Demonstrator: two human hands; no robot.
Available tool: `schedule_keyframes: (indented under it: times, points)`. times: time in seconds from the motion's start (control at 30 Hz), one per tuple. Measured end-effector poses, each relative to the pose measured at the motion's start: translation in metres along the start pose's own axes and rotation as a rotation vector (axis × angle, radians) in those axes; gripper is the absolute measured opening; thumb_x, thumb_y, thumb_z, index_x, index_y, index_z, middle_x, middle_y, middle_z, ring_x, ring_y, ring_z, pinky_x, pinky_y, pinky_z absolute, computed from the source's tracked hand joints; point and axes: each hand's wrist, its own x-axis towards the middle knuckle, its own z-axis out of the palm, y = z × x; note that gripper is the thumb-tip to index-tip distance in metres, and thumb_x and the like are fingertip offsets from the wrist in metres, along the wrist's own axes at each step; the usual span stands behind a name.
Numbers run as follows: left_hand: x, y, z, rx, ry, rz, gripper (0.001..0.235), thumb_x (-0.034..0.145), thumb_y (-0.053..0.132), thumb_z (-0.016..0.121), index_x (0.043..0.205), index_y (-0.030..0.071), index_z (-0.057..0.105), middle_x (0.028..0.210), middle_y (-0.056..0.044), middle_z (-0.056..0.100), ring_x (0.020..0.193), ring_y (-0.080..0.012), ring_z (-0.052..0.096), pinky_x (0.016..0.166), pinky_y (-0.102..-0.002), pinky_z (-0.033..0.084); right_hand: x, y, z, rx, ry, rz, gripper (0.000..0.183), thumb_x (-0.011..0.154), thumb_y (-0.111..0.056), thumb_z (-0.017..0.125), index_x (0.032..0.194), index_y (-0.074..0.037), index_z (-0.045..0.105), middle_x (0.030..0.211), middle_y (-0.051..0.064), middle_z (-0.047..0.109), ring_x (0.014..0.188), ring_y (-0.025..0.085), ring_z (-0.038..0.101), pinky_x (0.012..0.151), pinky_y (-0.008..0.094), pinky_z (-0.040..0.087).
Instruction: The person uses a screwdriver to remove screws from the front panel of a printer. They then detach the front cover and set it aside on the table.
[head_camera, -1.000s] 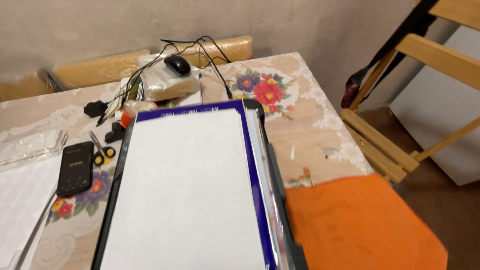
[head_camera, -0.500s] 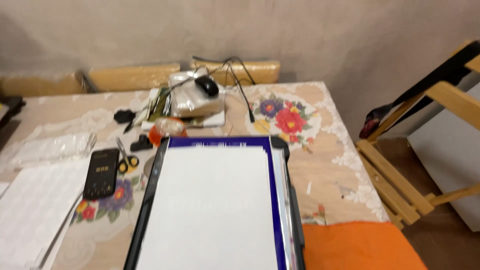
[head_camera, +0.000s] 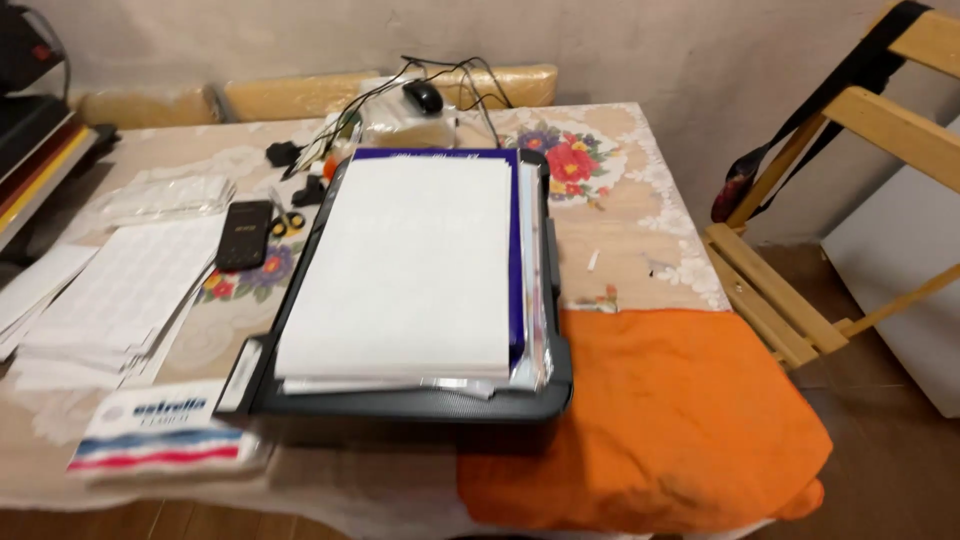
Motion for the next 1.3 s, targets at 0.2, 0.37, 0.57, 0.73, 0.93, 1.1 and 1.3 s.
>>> schedule_keyframes:
  times: [0.2, 0.37, 0.57, 0.73, 0.93, 1.1, 1.3]
  points:
    - [0.078, -0.011, -0.001, 0.031, -0.076, 0.015, 0.085, 0.090, 0.067, 0.087, 0.147, 0.006, 0.069, 0.150, -0.022, 0.070, 0.137, -0.0430, 0.069, 0.116, -0.056, 0.054, -0.015, -0.315, -0.004, -0.113, 0.022, 0.025, 0.027, 0.111, -0.039, 0.063, 0.104, -0.016, 0.076, 0.092, -0.001, 0.080, 0.088, 0.013, 0.075, 0.091, 0.030, 0.057]
    - [0.116, -0.090, 0.058, 0.176, -0.345, 0.037, 0.141, 0.076, 0.108, 0.059, 0.179, 0.013, 0.036, 0.184, -0.025, 0.032, 0.170, -0.0475, 0.027, 0.136, -0.066, 0.017, 0.004, -0.389, 0.038, -0.087, 0.196, -0.072, 0.020, 0.107, -0.032, 0.070, 0.112, -0.014, 0.078, 0.085, 0.001, 0.086, 0.078, 0.013, 0.080, 0.081, 0.030, 0.060]
    - [0.113, -0.098, 0.074, 0.135, -0.407, 0.071, 0.129, 0.084, 0.103, 0.054, 0.170, 0.007, 0.049, 0.173, -0.026, 0.051, 0.162, -0.0469, 0.043, 0.130, -0.064, 0.029, 0.026, -0.398, 0.058, 0.006, 0.284, -0.069, 0.023, 0.107, -0.033, 0.072, 0.114, -0.013, 0.079, 0.098, -0.001, 0.080, 0.091, 0.013, 0.071, 0.088, 0.030, 0.054]
    - [0.113, -0.096, 0.073, 0.158, -0.423, 0.064, 0.136, 0.081, 0.108, 0.049, 0.172, 0.007, 0.046, 0.175, -0.026, 0.047, 0.163, -0.0475, 0.041, 0.131, -0.064, 0.027, 0.069, -0.376, 0.056, -0.370, 0.386, -0.258, 0.023, 0.105, -0.037, 0.074, 0.112, -0.015, 0.077, 0.104, 0.002, 0.080, 0.101, 0.024, 0.073, 0.089, 0.041, 0.056]
    - [0.114, -0.095, 0.073, 0.170, -0.391, 0.073, 0.129, 0.086, 0.104, 0.051, 0.169, 0.006, 0.050, 0.172, -0.026, 0.051, 0.161, -0.0471, 0.044, 0.130, -0.063, 0.029, 0.102, -0.361, 0.052, -0.524, 0.410, -0.413, 0.039, 0.100, -0.027, 0.075, 0.136, -0.012, 0.075, 0.133, 0.008, 0.069, 0.126, 0.034, 0.063, 0.113, 0.050, 0.047]
    - [0.116, -0.093, 0.073, 0.163, -0.401, 0.061, 0.128, 0.086, 0.104, 0.051, 0.169, 0.006, 0.050, 0.172, -0.026, 0.051, 0.161, -0.0472, 0.044, 0.130, -0.063, 0.030, 0.063, -0.405, 0.103, -0.004, 0.278, -0.536, 0.073, 0.079, -0.038, 0.091, 0.138, -0.006, 0.061, 0.137, 0.010, 0.060, 0.120, 0.023, 0.067, 0.104, 0.035, 0.065]
    - [0.114, -0.092, 0.073, 0.161, -0.385, 0.063, 0.127, 0.085, 0.103, 0.054, 0.167, 0.006, 0.052, 0.171, -0.025, 0.053, 0.161, -0.0468, 0.046, 0.130, -0.062, 0.031, 0.074, -0.413, 0.156, 0.062, 0.529, -0.463, 0.106, 0.049, -0.056, 0.113, 0.125, -0.008, 0.058, 0.115, 0.004, 0.061, 0.100, 0.019, 0.066, 0.086, 0.033, 0.060]
